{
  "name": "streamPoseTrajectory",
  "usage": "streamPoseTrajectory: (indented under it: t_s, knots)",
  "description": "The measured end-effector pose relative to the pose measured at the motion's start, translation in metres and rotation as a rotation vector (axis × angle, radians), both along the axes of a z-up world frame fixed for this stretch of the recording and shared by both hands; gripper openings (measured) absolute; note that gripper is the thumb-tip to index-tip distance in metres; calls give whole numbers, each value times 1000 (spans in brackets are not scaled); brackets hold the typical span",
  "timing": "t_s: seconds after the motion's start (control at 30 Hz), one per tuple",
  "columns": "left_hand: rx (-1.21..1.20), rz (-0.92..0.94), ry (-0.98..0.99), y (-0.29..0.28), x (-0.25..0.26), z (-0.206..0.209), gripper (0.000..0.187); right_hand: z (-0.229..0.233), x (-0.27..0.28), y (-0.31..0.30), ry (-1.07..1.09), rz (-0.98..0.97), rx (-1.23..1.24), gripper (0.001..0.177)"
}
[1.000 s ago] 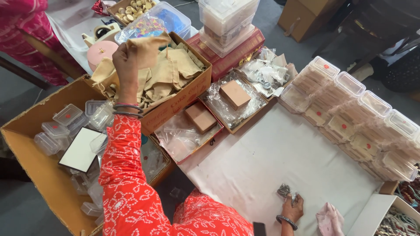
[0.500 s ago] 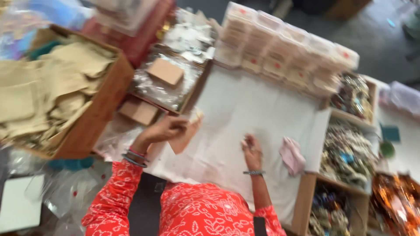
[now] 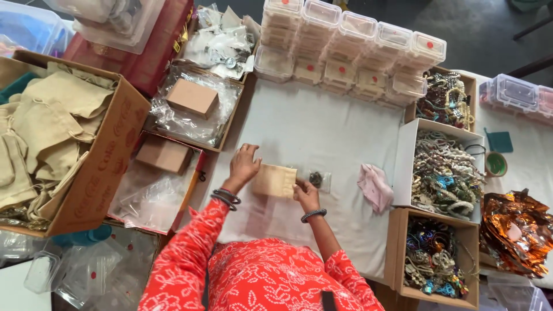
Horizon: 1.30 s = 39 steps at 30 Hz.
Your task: The person picks up a small jewelry item and places it into a clear plastic container. They then retrieve a small beige cloth pouch, place the container inside, and tie the pouch closed. Finally, they wipe the exterior of the container with a pink cloth before placing it into a larger box.
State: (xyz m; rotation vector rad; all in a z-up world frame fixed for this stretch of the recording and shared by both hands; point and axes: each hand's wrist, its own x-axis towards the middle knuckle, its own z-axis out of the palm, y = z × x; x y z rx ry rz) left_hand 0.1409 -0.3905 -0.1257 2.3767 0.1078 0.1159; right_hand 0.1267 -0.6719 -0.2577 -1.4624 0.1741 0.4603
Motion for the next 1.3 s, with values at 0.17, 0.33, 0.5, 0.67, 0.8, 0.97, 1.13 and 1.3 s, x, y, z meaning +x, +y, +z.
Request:
streamPoseTrajectory:
  t_s: [0.17, 0.33, 0.5, 0.67, 0.8, 0.97, 1.13, 1.3]
  knots:
    - [-197, 99, -17, -56, -24, -54, 23, 30, -15, -15, 2, -61, -347, 31]
    - [-81, 6, 204, -112, -28, -37, 44, 9, -22, -24, -16, -78, -360, 27]
    - [164, -1, 144, -139, -16, -94, 25, 3, -25, -27, -33, -79, -336, 22]
    - [64, 9, 208, -125, -18, -82, 19, 26, -27, -13, -37, -111, -343, 20]
    - [-288, -1, 265, -101, -24, -53, 21, 21, -13, 6, -92, -150, -263, 26]
    - [-393, 41, 117, -93, -29, -86, 23, -6, 5, 22, -198, -169, -292, 31]
    - [-353, 148, -17, -86, -39, -39, 21, 21, 4, 26, -252, -171, -381, 24]
    - [-425, 148, 20, -88, -40, -25, 19, 46, 1, -2, -345, -225, -602, 21]
